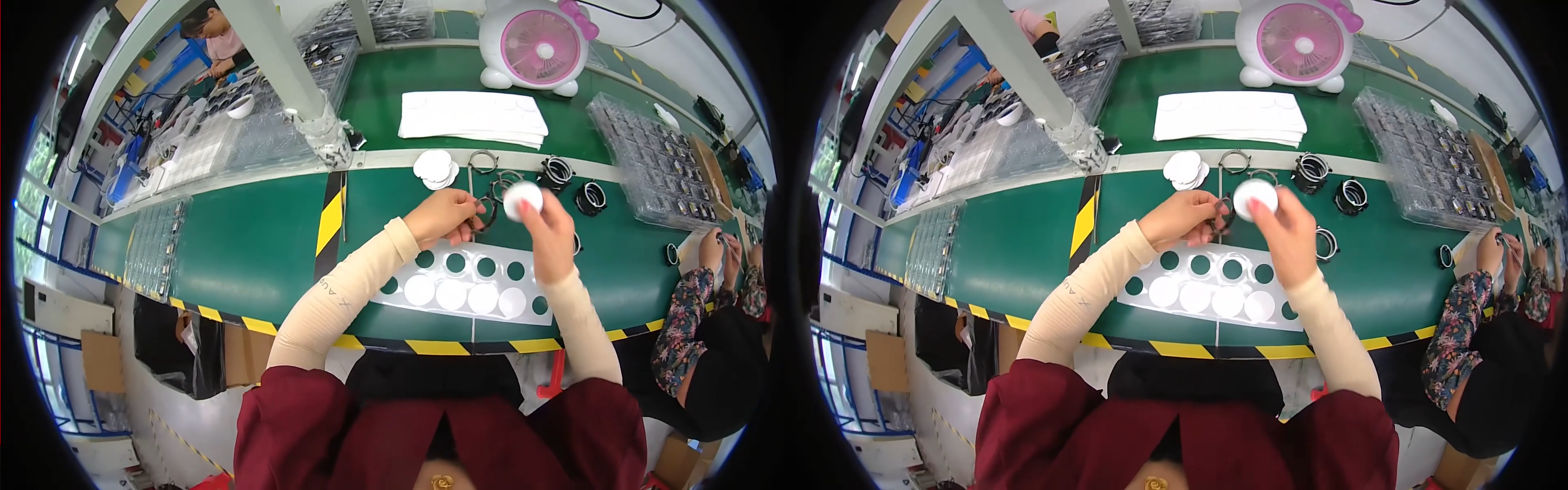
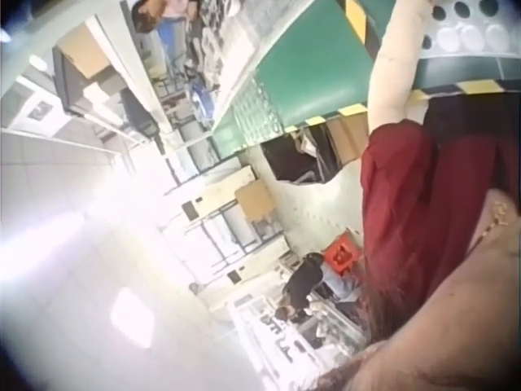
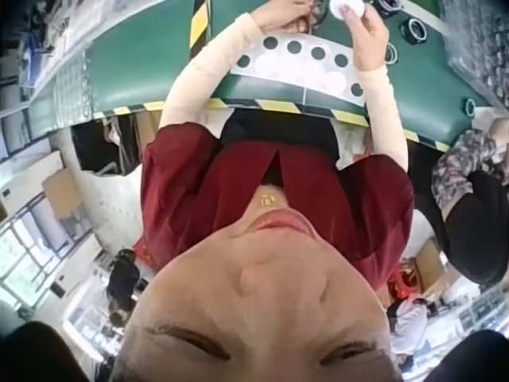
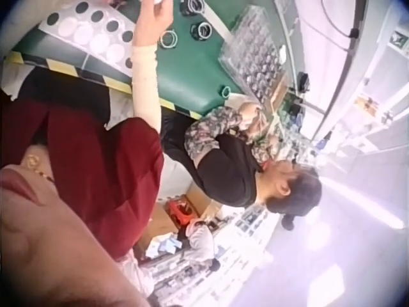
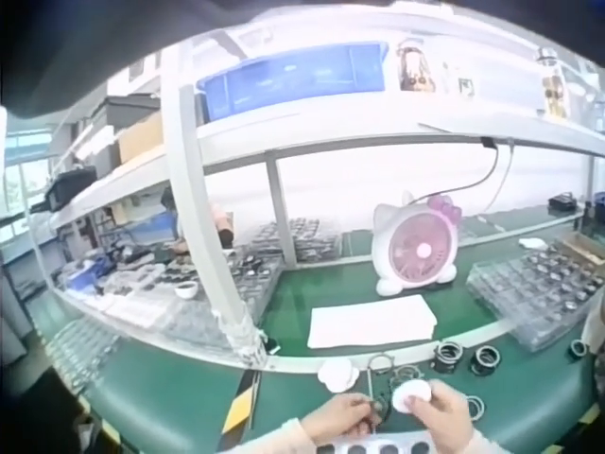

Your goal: The person assembles circular electronic components by hand, inserting white discs into black rings on a production line.

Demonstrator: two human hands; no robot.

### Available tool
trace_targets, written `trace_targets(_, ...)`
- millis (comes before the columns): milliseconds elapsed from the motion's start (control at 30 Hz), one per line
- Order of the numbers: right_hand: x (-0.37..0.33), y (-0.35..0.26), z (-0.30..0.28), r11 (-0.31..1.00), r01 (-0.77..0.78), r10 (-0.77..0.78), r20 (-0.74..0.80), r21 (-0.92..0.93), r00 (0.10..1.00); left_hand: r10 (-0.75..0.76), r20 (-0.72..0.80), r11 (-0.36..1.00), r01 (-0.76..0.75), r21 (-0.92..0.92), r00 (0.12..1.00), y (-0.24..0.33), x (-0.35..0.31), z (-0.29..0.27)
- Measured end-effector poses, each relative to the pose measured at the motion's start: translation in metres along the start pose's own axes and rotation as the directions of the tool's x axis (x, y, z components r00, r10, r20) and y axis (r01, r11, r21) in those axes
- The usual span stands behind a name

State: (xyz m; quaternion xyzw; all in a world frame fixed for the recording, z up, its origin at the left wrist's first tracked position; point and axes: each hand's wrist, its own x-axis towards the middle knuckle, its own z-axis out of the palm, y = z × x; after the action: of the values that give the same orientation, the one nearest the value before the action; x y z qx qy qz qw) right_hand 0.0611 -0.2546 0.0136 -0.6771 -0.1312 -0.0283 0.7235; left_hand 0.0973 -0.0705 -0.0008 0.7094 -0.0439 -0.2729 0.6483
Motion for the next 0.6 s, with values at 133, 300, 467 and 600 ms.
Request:
trace_targets(133,0.027,0.034,0.019,0.994,-0.011,0.016,-0.043,0.108,0.999,-0.058,0.223,0.854,0.164,-0.494,0.973,-0.020,-0.015,-0.002)
trace_targets(300,0.014,0.041,0.028,0.979,-0.112,0.116,-0.015,0.172,0.993,0.090,0.192,0.736,0.064,-0.674,0.977,-0.028,-0.038,-0.003)
trace_targets(467,0.009,0.041,0.037,0.912,-0.272,0.282,0.013,0.307,0.959,0.209,0.192,0.492,0.067,-0.868,0.959,-0.033,-0.035,-0.006)
trace_targets(600,0.003,0.044,0.042,0.893,-0.372,0.347,0.140,0.253,0.927,0.106,0.138,0.365,0.091,-0.927,0.985,-0.041,-0.033,-0.005)
